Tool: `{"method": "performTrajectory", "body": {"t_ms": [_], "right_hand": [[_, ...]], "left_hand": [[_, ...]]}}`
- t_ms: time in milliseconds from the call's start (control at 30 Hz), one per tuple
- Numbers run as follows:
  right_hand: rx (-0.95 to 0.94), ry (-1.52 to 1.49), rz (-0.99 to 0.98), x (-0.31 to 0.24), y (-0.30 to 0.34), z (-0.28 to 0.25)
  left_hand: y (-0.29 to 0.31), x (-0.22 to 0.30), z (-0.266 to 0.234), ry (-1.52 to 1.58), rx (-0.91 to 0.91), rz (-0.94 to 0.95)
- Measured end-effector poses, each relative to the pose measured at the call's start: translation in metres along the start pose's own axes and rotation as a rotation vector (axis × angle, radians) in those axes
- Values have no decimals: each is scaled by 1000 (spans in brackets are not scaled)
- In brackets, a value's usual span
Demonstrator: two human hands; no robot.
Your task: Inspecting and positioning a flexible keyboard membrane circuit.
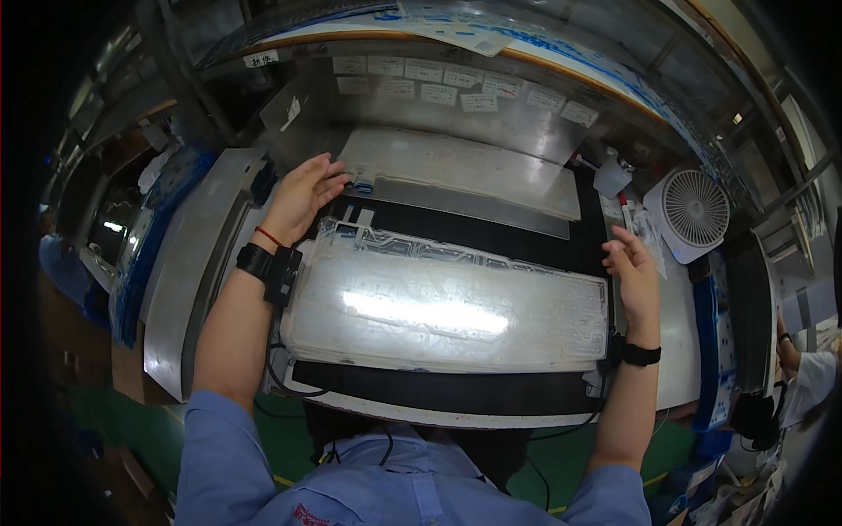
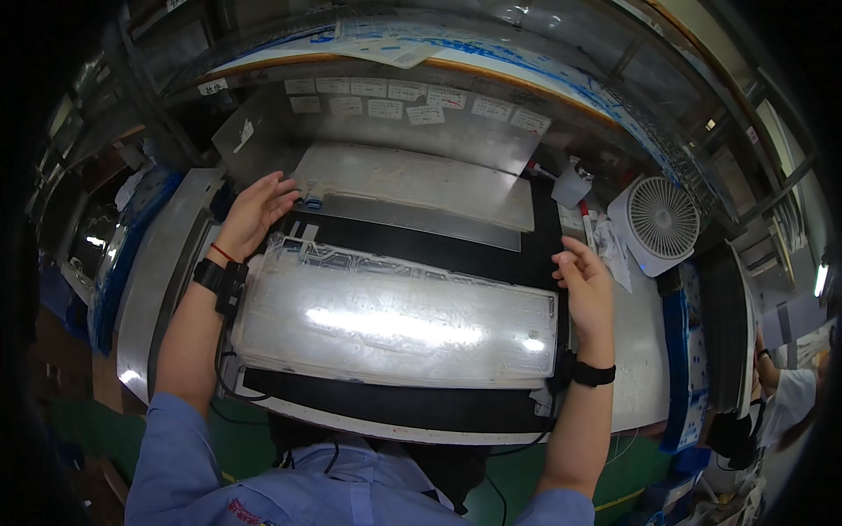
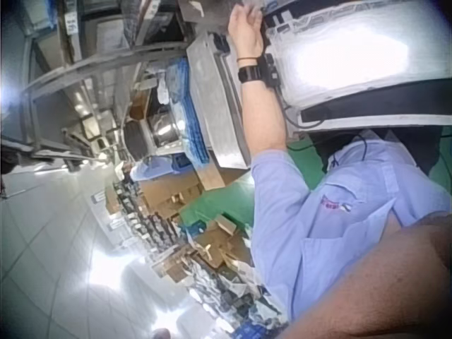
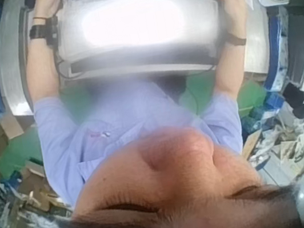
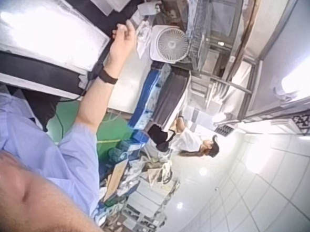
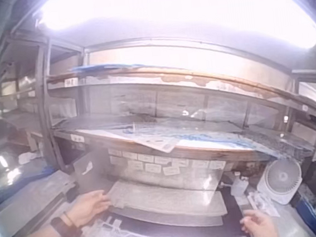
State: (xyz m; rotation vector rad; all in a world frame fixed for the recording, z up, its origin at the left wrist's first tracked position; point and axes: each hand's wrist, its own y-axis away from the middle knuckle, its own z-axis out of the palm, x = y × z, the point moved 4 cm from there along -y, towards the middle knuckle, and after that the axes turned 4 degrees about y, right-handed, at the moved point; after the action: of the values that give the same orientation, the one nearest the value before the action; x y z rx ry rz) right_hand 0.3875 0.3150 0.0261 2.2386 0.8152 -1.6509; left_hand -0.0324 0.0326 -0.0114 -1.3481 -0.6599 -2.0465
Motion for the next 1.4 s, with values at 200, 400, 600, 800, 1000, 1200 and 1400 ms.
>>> {"method": "performTrajectory", "body": {"t_ms": [200,400,600,800,1000,1200,1400], "right_hand": [[-402,257,-6,-5,11,18],[-369,12,-31,-6,10,16],[-179,-10,-92,-7,7,7],[-141,-19,-53,0,2,6],[-34,-163,9,-1,0,4],[-62,-130,15,8,-3,0],[16,-172,23,7,-4,-3]], "left_hand": [[-2,-2,-7,-11,26,-8],[-1,-3,-11,-53,2,-1],[16,13,21,-114,-177,-146],[15,6,25,-260,-211,-44],[8,8,15,-259,-196,41],[12,9,19,-157,-73,28],[8,8,12,-181,-95,31]]}}
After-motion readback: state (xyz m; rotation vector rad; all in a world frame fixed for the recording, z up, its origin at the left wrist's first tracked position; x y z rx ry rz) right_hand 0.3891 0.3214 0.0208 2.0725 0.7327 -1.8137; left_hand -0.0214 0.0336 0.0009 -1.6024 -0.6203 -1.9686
